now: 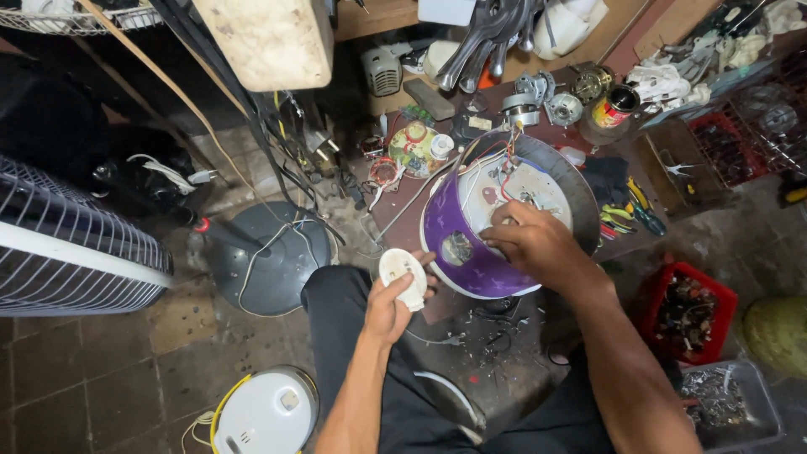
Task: Assembling the outer casing and wiring of a rice cooker
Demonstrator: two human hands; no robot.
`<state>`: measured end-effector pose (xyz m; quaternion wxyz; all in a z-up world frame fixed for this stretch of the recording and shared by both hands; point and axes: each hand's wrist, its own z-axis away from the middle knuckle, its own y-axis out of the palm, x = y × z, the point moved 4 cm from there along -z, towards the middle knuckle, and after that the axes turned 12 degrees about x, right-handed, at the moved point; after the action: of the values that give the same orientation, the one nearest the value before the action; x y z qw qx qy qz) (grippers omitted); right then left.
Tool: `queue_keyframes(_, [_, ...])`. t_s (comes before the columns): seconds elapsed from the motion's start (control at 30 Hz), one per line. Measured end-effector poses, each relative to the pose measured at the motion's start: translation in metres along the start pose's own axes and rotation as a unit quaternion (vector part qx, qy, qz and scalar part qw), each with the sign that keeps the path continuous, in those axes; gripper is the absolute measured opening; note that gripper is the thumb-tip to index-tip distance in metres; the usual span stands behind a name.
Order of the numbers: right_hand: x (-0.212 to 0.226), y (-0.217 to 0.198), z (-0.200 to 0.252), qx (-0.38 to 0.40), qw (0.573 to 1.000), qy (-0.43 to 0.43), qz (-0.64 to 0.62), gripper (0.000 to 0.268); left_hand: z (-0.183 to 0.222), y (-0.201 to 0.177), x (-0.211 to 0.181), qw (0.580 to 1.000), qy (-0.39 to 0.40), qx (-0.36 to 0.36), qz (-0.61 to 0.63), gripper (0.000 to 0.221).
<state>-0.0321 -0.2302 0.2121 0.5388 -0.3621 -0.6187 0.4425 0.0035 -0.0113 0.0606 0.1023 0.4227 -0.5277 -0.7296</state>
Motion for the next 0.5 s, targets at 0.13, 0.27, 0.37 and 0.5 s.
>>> queue_keyframes(0.13, [-0.001, -0.001, -0.006, 0.077, 0.994, 0.030, -0.077, 0.010, -0.004, 0.046, -0.015, 0.997, 0.026, 0.068, -0.027, 0.051])
queue_keyframes(0.27, [-0.006, 0.003, -0.015, 0.113, 0.987, 0.023, -0.111, 0.010, -0.008, 0.051, -0.016, 0.993, 0.033, 0.099, -0.059, 0.061])
queue_keyframes(0.37, [-0.008, 0.004, -0.018, 0.124, 0.983, 0.018, -0.137, 0.012, -0.010, 0.046, -0.012, 0.991, 0.028, 0.107, -0.072, 0.063])
queue_keyframes(0.5, [-0.006, 0.004, -0.019, 0.124, 0.979, 0.009, -0.162, 0.013, -0.015, 0.029, 0.006, 0.987, 0.033, 0.114, -0.106, 0.053])
